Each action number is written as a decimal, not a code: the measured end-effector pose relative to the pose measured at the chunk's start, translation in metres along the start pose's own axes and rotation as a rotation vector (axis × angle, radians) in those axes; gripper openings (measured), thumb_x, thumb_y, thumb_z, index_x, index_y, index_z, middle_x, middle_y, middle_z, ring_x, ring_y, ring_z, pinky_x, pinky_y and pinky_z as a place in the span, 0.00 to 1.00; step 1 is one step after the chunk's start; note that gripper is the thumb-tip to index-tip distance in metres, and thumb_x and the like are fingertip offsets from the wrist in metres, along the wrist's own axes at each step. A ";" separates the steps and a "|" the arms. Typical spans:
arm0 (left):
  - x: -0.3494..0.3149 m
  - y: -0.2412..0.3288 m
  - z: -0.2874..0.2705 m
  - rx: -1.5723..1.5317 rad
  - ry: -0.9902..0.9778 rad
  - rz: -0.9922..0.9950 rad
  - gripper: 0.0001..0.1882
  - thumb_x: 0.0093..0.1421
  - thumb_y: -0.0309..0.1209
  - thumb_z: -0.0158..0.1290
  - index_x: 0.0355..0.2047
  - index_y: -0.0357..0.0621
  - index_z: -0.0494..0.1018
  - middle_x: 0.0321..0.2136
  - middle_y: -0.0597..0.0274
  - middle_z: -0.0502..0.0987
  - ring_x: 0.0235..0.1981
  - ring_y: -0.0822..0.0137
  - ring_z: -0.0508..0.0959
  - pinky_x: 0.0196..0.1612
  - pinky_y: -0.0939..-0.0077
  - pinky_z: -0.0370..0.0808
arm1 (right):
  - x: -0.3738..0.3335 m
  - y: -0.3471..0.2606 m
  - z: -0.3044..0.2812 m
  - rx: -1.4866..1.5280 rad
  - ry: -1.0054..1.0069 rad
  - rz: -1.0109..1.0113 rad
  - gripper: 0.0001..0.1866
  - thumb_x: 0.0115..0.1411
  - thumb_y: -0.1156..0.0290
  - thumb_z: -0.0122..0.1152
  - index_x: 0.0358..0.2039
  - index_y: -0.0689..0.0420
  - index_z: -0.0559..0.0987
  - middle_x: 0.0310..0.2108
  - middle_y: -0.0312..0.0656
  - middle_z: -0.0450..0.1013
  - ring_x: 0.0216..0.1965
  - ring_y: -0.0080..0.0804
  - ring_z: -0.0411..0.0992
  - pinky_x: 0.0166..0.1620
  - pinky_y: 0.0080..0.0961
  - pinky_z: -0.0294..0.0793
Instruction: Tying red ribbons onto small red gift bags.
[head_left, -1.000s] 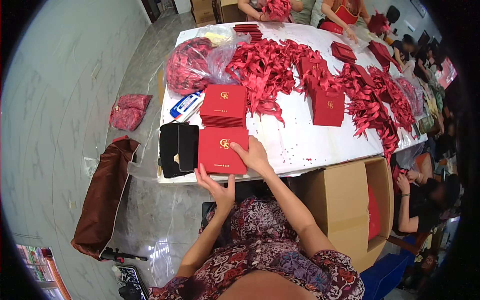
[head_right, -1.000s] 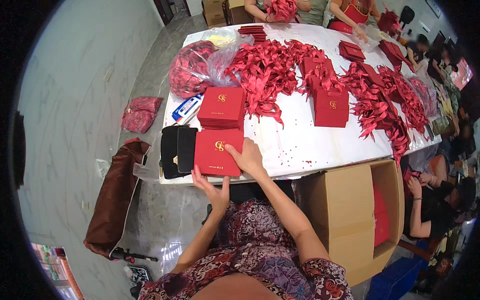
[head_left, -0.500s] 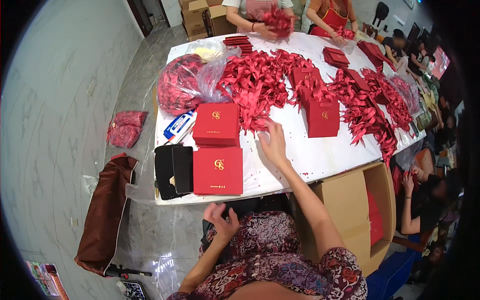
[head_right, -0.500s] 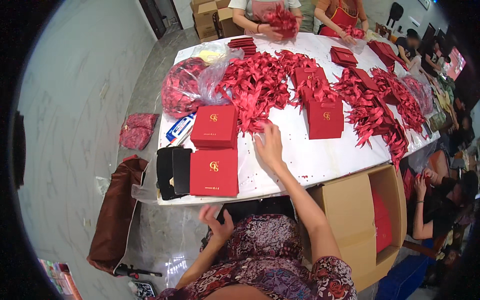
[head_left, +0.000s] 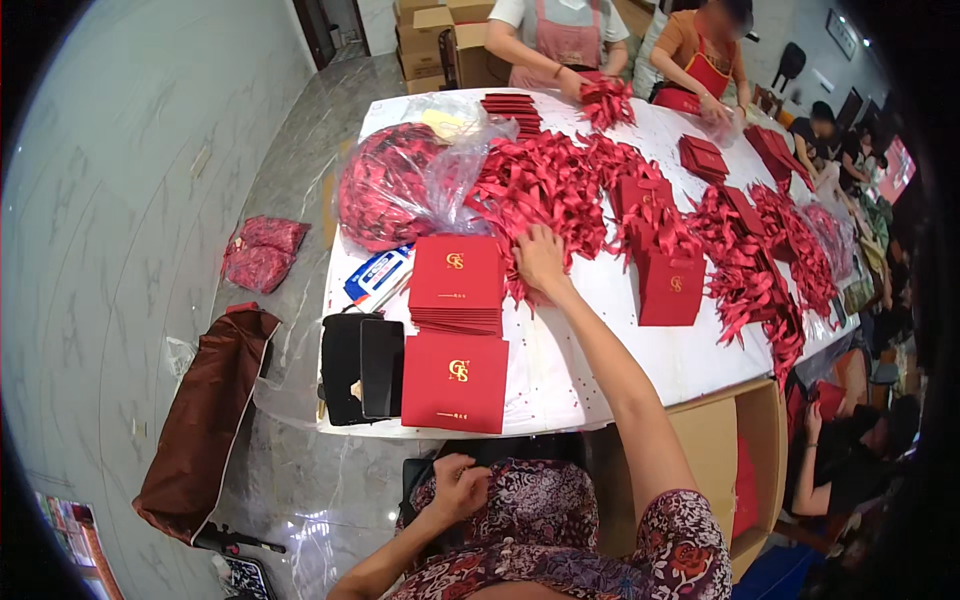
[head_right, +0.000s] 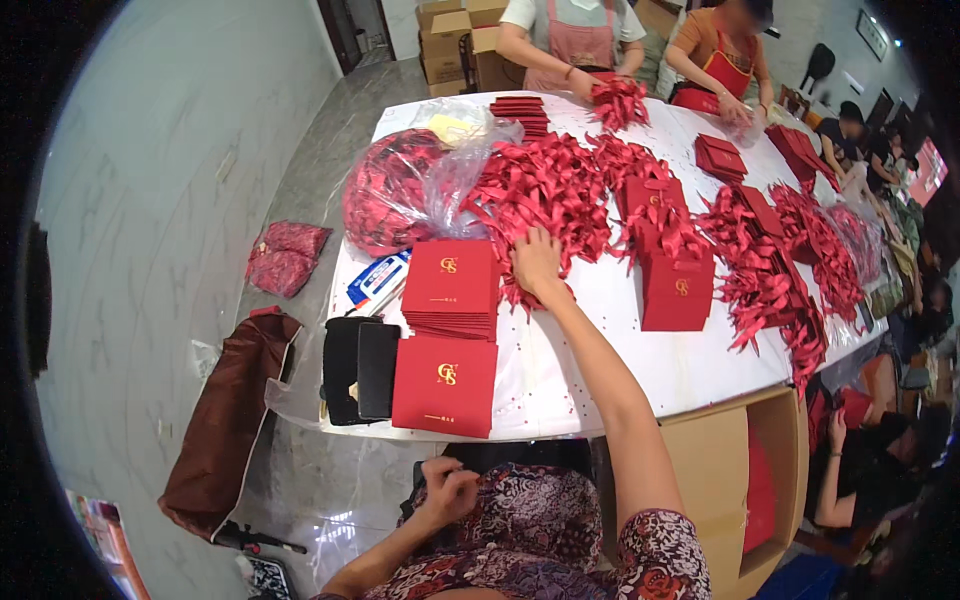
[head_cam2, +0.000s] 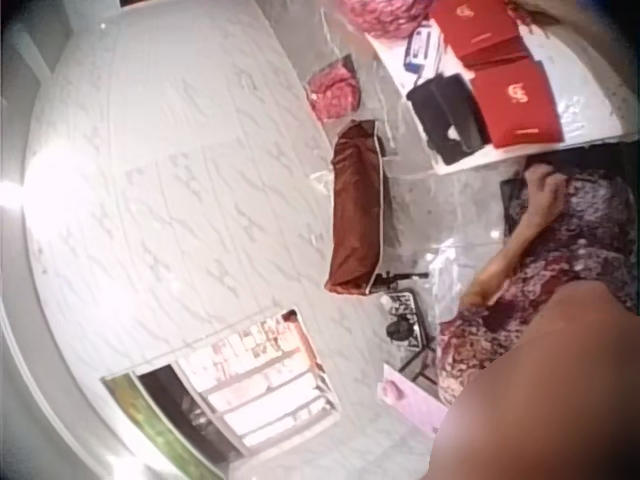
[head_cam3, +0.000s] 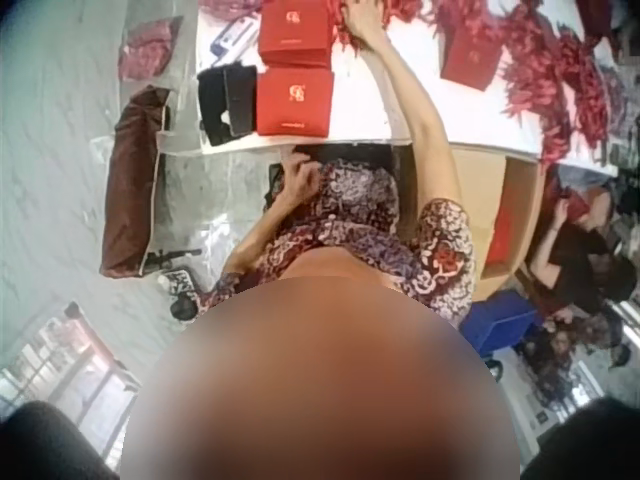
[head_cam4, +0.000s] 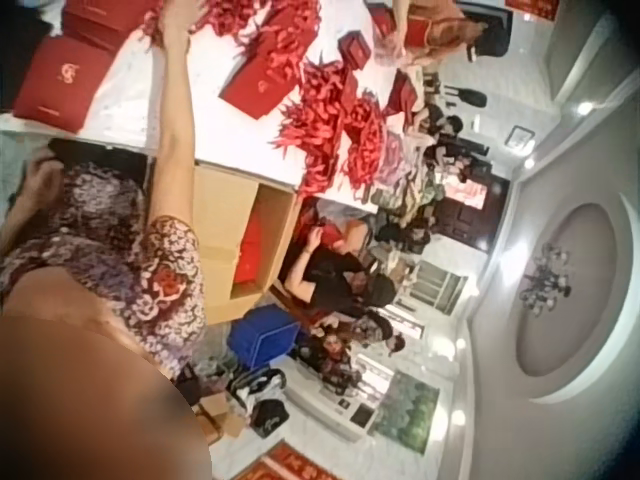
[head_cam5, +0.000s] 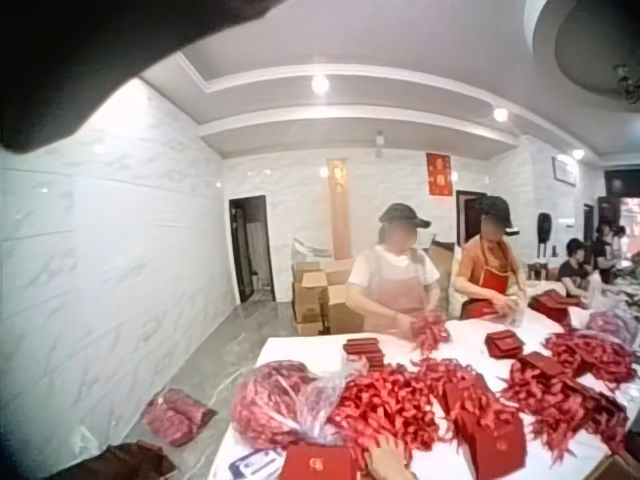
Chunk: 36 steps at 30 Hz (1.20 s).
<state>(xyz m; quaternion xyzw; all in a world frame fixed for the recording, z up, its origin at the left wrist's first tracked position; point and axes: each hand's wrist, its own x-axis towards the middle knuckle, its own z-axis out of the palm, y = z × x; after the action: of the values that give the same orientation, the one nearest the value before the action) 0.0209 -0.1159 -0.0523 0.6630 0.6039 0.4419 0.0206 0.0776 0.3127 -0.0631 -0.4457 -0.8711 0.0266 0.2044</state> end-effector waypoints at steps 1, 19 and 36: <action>0.001 -0.006 -0.011 0.010 0.014 0.026 0.17 0.43 0.19 0.60 0.34 0.51 0.75 0.40 0.54 0.69 0.43 0.53 0.70 0.45 0.62 0.67 | 0.002 0.000 -0.002 -0.020 -0.008 -0.001 0.17 0.58 0.62 0.60 0.44 0.57 0.79 0.51 0.49 0.69 0.57 0.47 0.62 0.55 0.49 0.62; 0.322 -0.393 -0.107 0.238 0.149 -0.698 0.37 0.66 0.56 0.40 0.54 0.29 0.68 0.47 0.31 0.75 0.47 0.40 0.75 0.51 0.54 0.70 | 0.076 -0.102 -0.004 0.856 0.050 0.115 0.14 0.56 0.65 0.61 0.41 0.57 0.79 0.30 0.43 0.79 0.33 0.36 0.79 0.40 0.31 0.76; 0.416 -0.366 -0.032 -0.124 0.399 -0.758 0.20 0.68 0.42 0.49 0.38 0.36 0.81 0.25 0.59 0.80 0.27 0.72 0.79 0.29 0.73 0.73 | -0.016 -0.047 -0.060 0.839 0.210 0.145 0.08 0.59 0.75 0.58 0.40 0.61 0.77 0.37 0.45 0.74 0.35 0.37 0.76 0.38 0.30 0.75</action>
<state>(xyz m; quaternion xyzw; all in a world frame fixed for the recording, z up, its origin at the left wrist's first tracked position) -0.3350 0.3075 -0.0042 0.2935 0.7691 0.5581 0.1042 0.0722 0.2639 -0.0028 -0.3843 -0.7260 0.3467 0.4528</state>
